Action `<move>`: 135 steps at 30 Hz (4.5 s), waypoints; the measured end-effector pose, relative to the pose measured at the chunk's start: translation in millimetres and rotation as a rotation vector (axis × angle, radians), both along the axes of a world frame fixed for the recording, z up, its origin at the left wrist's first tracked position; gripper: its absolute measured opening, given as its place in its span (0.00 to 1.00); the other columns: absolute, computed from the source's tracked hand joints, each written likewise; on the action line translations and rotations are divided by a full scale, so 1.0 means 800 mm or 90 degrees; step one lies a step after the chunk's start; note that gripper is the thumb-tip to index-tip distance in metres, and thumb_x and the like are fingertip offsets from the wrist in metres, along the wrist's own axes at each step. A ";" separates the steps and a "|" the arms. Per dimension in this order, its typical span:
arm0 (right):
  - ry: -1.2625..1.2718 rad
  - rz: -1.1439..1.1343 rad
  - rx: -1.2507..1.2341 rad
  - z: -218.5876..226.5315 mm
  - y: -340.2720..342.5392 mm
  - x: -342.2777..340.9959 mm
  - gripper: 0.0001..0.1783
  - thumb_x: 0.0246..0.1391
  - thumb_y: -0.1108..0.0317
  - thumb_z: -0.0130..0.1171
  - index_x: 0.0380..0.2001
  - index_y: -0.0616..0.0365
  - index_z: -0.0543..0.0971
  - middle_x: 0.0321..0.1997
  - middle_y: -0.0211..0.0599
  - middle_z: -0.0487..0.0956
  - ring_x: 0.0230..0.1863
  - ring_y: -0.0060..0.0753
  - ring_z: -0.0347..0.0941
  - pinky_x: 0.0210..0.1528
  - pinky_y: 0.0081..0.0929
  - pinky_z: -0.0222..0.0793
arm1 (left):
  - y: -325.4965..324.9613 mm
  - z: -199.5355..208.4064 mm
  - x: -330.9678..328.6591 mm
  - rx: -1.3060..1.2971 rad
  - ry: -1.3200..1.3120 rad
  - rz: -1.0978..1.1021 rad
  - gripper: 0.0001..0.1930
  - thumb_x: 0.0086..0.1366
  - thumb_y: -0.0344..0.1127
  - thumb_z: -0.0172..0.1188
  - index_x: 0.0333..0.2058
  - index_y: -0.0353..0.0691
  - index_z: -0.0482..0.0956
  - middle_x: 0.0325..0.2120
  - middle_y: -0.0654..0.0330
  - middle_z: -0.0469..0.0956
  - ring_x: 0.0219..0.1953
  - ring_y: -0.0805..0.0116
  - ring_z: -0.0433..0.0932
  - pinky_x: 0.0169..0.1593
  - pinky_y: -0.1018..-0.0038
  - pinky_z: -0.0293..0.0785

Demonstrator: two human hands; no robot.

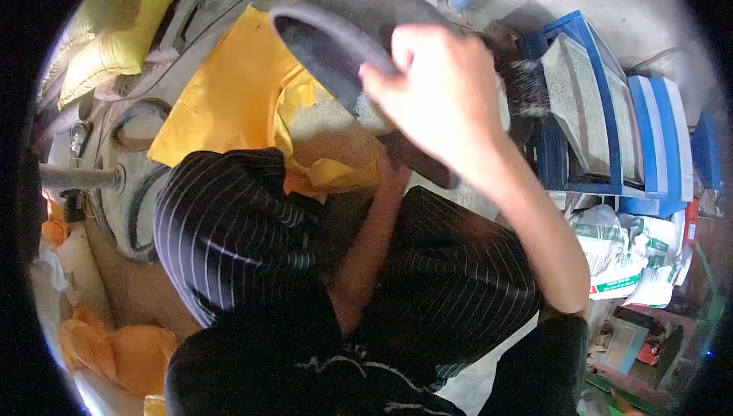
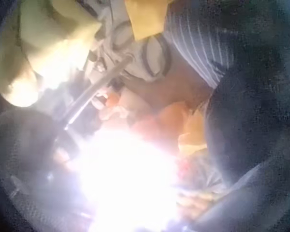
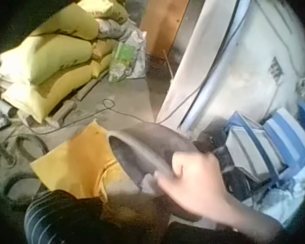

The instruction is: Sort and transfer processed rice from a machine output into a storage bag.

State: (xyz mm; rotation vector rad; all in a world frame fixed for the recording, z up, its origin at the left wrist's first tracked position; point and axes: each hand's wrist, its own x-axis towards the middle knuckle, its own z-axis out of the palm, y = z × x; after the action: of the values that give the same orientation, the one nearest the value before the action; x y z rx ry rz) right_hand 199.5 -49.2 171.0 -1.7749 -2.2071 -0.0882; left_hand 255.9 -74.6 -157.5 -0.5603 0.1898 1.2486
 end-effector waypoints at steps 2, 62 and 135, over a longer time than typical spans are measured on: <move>0.069 0.121 -0.013 0.002 -0.025 -0.025 0.26 0.41 0.60 0.66 0.09 0.58 0.60 0.07 0.37 0.58 0.10 0.24 0.53 0.15 0.25 0.52 | 0.006 -0.031 -0.008 0.212 -0.015 0.125 0.29 0.64 0.53 0.47 0.57 0.39 0.60 0.55 0.54 0.64 0.56 0.56 0.63 0.61 0.56 0.57; 0.193 -0.378 0.387 -0.004 -0.126 0.229 0.23 0.35 0.66 0.63 0.10 0.59 0.57 0.12 0.24 0.52 0.18 0.17 0.48 0.19 0.25 0.43 | 0.015 0.015 -0.035 0.334 0.820 -0.160 0.28 0.61 0.53 0.52 0.43 0.29 0.73 0.36 0.53 0.76 0.41 0.62 0.74 0.46 0.69 0.67; 0.922 0.059 -0.138 0.041 0.219 0.010 0.13 0.50 0.66 0.50 0.24 0.67 0.75 0.17 0.37 0.73 0.13 0.27 0.68 0.13 0.23 0.60 | 0.213 0.527 -0.496 0.266 1.028 -0.173 0.13 0.58 0.32 0.55 0.40 0.32 0.69 0.32 0.53 0.76 0.33 0.61 0.78 0.35 0.67 0.77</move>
State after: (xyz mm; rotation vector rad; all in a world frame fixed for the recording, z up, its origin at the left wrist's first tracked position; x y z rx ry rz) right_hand 207.1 126.3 203.6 -1.0888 -1.1762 1.1038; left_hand -141.1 95.9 264.0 0.9248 1.2538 1.1533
